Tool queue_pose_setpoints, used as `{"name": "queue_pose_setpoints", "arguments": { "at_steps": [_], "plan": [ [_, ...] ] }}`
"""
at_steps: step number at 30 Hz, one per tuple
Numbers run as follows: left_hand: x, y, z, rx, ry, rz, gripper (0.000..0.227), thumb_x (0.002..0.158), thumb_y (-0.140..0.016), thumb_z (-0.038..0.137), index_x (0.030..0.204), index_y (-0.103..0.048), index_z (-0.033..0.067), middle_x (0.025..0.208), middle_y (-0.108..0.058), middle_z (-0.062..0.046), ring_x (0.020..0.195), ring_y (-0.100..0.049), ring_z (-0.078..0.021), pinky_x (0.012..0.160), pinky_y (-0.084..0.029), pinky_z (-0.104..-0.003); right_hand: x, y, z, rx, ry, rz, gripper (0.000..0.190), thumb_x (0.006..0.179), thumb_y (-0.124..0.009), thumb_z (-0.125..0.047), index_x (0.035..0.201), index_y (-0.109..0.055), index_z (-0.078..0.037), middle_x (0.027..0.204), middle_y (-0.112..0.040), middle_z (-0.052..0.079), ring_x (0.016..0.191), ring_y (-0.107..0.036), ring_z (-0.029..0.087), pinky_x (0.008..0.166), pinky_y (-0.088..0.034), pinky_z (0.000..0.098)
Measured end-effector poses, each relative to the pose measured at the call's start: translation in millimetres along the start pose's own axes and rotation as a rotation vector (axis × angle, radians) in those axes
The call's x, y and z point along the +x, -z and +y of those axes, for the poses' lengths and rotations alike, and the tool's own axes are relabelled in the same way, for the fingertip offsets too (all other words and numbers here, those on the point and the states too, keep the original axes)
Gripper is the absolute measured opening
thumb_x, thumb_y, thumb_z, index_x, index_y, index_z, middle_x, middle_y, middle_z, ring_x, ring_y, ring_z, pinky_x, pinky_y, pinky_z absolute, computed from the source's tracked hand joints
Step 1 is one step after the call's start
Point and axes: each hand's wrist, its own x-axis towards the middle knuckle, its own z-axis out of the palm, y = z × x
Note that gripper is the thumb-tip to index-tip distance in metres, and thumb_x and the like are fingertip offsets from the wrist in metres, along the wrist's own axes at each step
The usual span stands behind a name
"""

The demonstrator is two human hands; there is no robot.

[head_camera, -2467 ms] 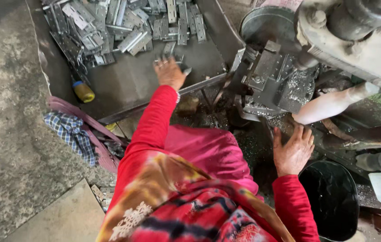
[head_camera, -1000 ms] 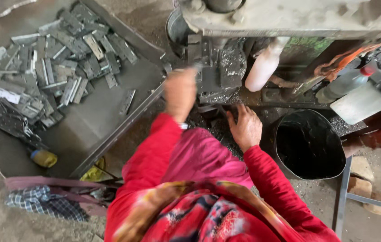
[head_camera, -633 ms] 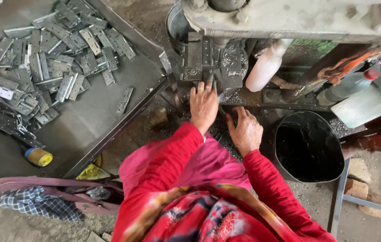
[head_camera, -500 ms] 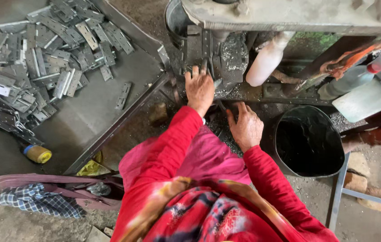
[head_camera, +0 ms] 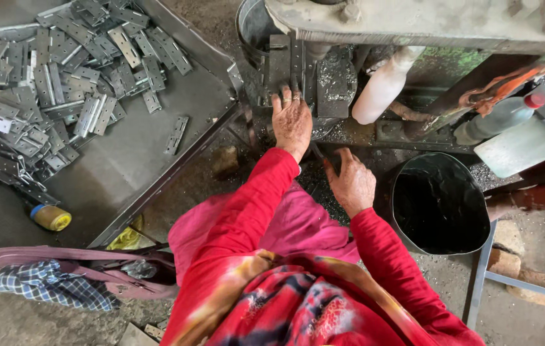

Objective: The person repeatedly picks up small metal brackets from a tray, places them into a press machine, and operates the lever to process them. The processed brackets are returned to the tray. The task is performed continuously throughout the clip.

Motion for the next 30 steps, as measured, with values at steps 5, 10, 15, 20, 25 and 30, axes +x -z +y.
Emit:
{"name": "queue_pose_setpoints", "arguments": {
  "at_steps": [5, 10, 15, 20, 25, 30],
  "plan": [
    [-15.5, -7.2, -2.6, -0.12, -0.015, 0.045, 0.041, 0.097, -0.053, 0.022, 0.126, -0.069, -0.0024, 0.151, -0.054, -0.017, 0.143, -0.041, -0.034, 0.116, -0.026, -0.053, -38.5, -58.6, 41.4, -0.155, -0.214, -0.374, 0.053, 0.096, -0.061, -0.055, 0.112, -0.063, -0.005, 0.092, -0.074, 0.024, 0.088, -0.073, 0.043, 0.076, -0.058, 0.0531],
    [-28.8, -1.2, -14.5, -0.184, -0.04, 0.055, 0.041, 0.093, -0.056, 0.023, 0.124, -0.07, -0.0003, 0.148, -0.055, -0.014, 0.142, -0.041, -0.0344, 0.116, -0.024, -0.06, -31.1, -64.5, 42.9, -0.025, -0.213, -0.402, 0.055, 0.092, -0.062, -0.059, 0.102, -0.068, -0.004, 0.094, -0.074, 0.026, 0.092, -0.071, 0.045, 0.078, -0.056, 0.0551],
    [-6.6, -9.1, -10.3, -0.194, -0.014, -0.134, 0.034, 0.101, -0.052, 0.021, 0.126, -0.068, 0.0047, 0.157, -0.05, -0.012, 0.151, -0.035, -0.0342, 0.124, -0.019, -0.06, 3.6, -41.9, 40.5, -0.143, -0.149, -0.351, 0.06, 0.095, -0.059, -0.063, 0.106, -0.064, -0.004, 0.095, -0.073, 0.027, 0.092, -0.071, 0.046, 0.078, -0.057, 0.0552],
    [-6.6, -18.4, -5.6, -0.2, 0.013, 0.075, 0.048, 0.098, -0.052, 0.026, 0.137, -0.065, 0.0013, 0.156, -0.047, -0.014, 0.147, -0.034, -0.0349, 0.12, -0.016, -0.062, -34.4, -56.1, 45.2, -0.086, -0.219, -0.408, 0.053, 0.09, -0.062, -0.057, 0.104, -0.067, -0.006, 0.094, -0.074, 0.025, 0.092, -0.072, 0.045, 0.08, -0.056, 0.0561],
    [2.4, -13.4, -14.5, -0.159, -0.016, -0.121, 0.042, 0.101, -0.047, 0.026, 0.133, -0.065, 0.0055, 0.16, -0.043, -0.008, 0.152, -0.029, -0.0335, 0.122, -0.009, -0.062, -6.9, -55.8, 46.6, -0.039, -0.205, -0.426, 0.06, 0.085, -0.066, -0.061, 0.108, -0.065, -0.006, 0.096, -0.071, 0.027, 0.093, -0.069, 0.047, 0.079, -0.055, 0.0556],
    [23.8, -17.1, -13.8, -0.122, 0.033, -0.153, 0.041, 0.103, -0.043, 0.022, 0.134, -0.066, 0.007, 0.161, -0.044, -0.006, 0.155, -0.029, -0.0314, 0.124, -0.008, -0.062, -9.5, -50.1, 41.1, -0.071, -0.151, -0.344, 0.058, 0.095, -0.061, -0.063, 0.106, -0.067, -0.005, 0.101, -0.073, 0.026, 0.098, -0.072, 0.044, 0.083, -0.057, 0.0535]
  ]
}}
